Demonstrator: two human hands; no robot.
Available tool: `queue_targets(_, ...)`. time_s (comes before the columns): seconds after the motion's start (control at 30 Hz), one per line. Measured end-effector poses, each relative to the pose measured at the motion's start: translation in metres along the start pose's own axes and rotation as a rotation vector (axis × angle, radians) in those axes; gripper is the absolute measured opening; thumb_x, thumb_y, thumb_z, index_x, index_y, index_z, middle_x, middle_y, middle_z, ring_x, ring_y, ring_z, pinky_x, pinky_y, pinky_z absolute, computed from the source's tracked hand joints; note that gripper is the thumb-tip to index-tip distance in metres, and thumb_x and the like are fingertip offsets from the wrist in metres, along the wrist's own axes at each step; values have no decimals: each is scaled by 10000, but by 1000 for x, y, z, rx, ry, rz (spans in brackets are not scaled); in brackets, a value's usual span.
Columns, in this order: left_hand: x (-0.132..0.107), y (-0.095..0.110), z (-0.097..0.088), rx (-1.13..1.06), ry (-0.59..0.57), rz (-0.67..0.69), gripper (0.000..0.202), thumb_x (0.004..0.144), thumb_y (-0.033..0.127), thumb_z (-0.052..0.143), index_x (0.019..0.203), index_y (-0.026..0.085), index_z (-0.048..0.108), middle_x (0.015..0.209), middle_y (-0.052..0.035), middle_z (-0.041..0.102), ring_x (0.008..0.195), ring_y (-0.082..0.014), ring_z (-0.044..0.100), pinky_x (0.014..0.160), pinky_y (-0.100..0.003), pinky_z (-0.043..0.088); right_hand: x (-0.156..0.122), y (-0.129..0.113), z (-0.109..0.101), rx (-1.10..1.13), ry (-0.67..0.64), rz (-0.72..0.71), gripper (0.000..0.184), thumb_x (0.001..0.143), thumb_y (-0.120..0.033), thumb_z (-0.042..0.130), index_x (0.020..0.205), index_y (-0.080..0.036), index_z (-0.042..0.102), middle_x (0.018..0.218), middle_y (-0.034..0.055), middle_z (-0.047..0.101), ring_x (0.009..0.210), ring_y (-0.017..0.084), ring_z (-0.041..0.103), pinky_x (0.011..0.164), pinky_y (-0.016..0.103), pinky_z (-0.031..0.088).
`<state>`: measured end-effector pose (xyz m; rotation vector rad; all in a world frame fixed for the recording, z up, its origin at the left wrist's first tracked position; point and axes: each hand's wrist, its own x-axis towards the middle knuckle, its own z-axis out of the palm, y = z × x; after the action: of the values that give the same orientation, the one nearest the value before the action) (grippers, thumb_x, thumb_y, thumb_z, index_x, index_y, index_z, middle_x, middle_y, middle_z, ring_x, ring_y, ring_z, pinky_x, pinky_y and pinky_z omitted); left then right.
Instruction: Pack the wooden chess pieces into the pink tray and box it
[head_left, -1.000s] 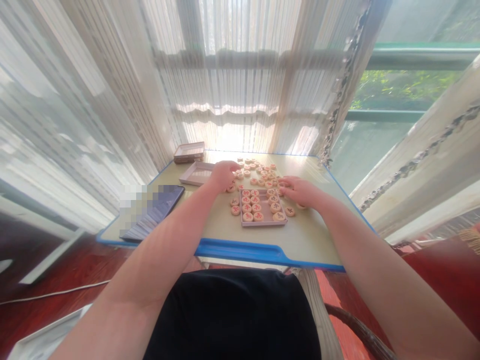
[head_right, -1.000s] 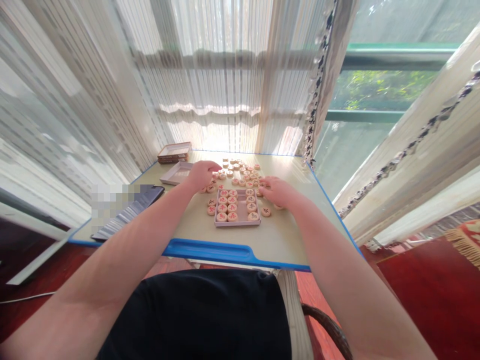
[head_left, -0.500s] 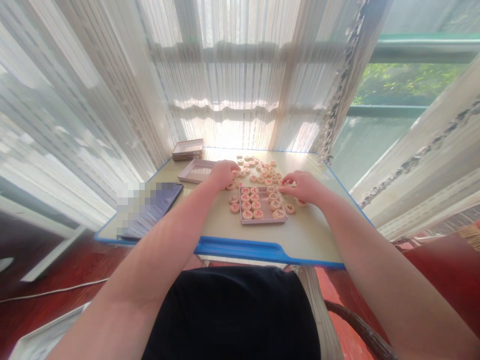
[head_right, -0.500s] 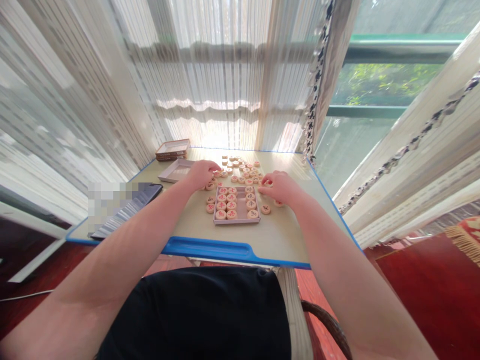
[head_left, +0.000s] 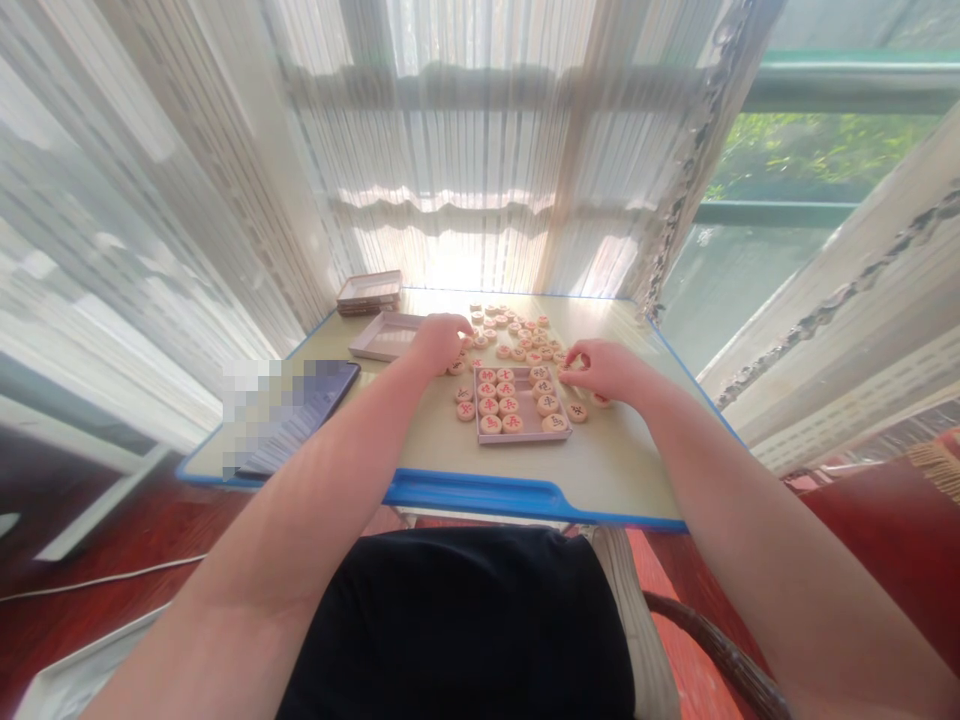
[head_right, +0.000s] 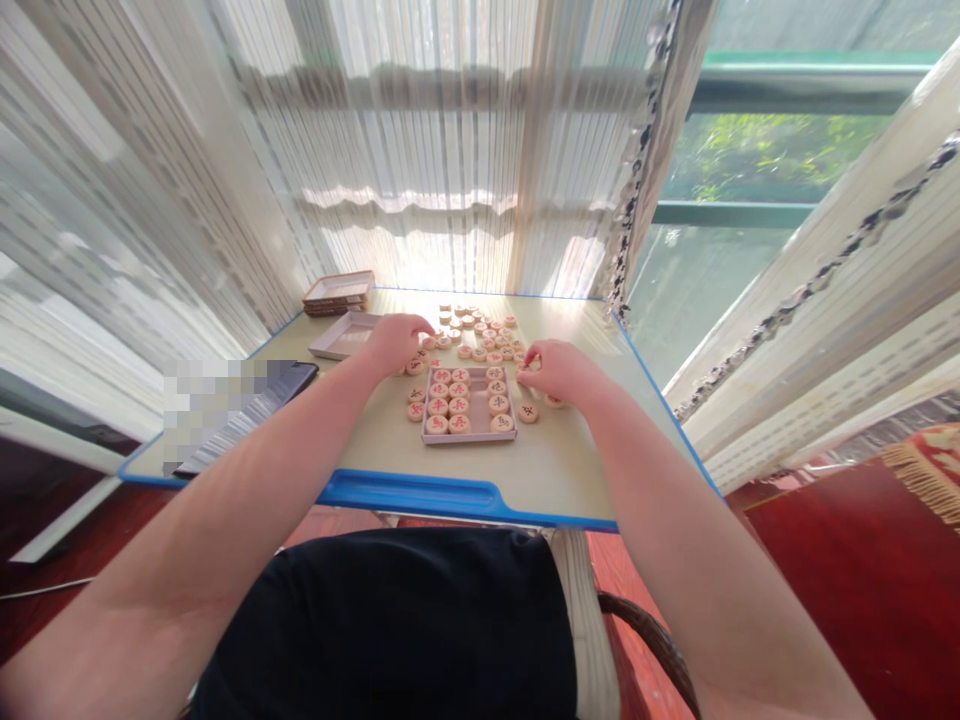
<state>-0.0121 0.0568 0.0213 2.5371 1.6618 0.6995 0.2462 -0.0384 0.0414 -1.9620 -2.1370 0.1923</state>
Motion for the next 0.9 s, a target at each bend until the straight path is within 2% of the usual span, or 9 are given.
queue_targets(0.27,0,3,-4,9,68,37,388,708,53,416,892,175,735,953,-56,715,924,-206,628,870,-312,471,4,5,3,11,7,24,284,698,-386,607,876,-175,676,784,34,623,616,146,554,555,261,390)
queue_targets(0.37,0,4,-4,15,57,39,382,718,61,411,885,177,734,947,-58,714,917,-210,627,851,-316,478,4,3,3,26,106,-2,255,706,-361,596,851,-170,683,810,47,611,688,165,553,598,273,395)
queue_targets(0.43,-1,5,-4,21,54,38,378,726,67,408,882,180,733,945,-56,714,914,-208,627,844,-316,480,1,-4,2,78,191,-81,257,714,-362,601,864,-170,681,832,50,598,718,166,545,636,279,403)
queue_targets(0.5,0,5,-4,31,57,45,376,735,74,405,890,180,731,945,-56,713,913,-208,626,845,-318,480,-5,-15,0,157,211,-204,265,718,-370,617,890,-178,680,836,43,585,731,160,541,667,278,414)
queue_targets(0.6,1,5,-2,38,39,68,351,738,93,418,879,170,730,924,-60,714,897,-208,629,840,-317,482,-14,-31,0,205,121,-379,222,718,-340,631,880,-198,688,844,39,580,785,168,553,719,281,429)
queue_targets(0.67,2,5,0,33,20,76,319,728,102,438,844,162,729,901,-61,714,885,-207,630,840,-313,483,-17,-36,2,182,78,-430,197,724,-321,628,868,-205,695,859,43,583,817,179,561,755,296,432)
queue_targets(0.9,4,6,0,39,15,72,304,716,103,457,845,163,727,896,-55,715,879,-204,630,835,-304,484,-10,-35,6,116,125,-352,221,746,-355,614,884,-205,698,848,57,591,867,219,566,770,333,437)
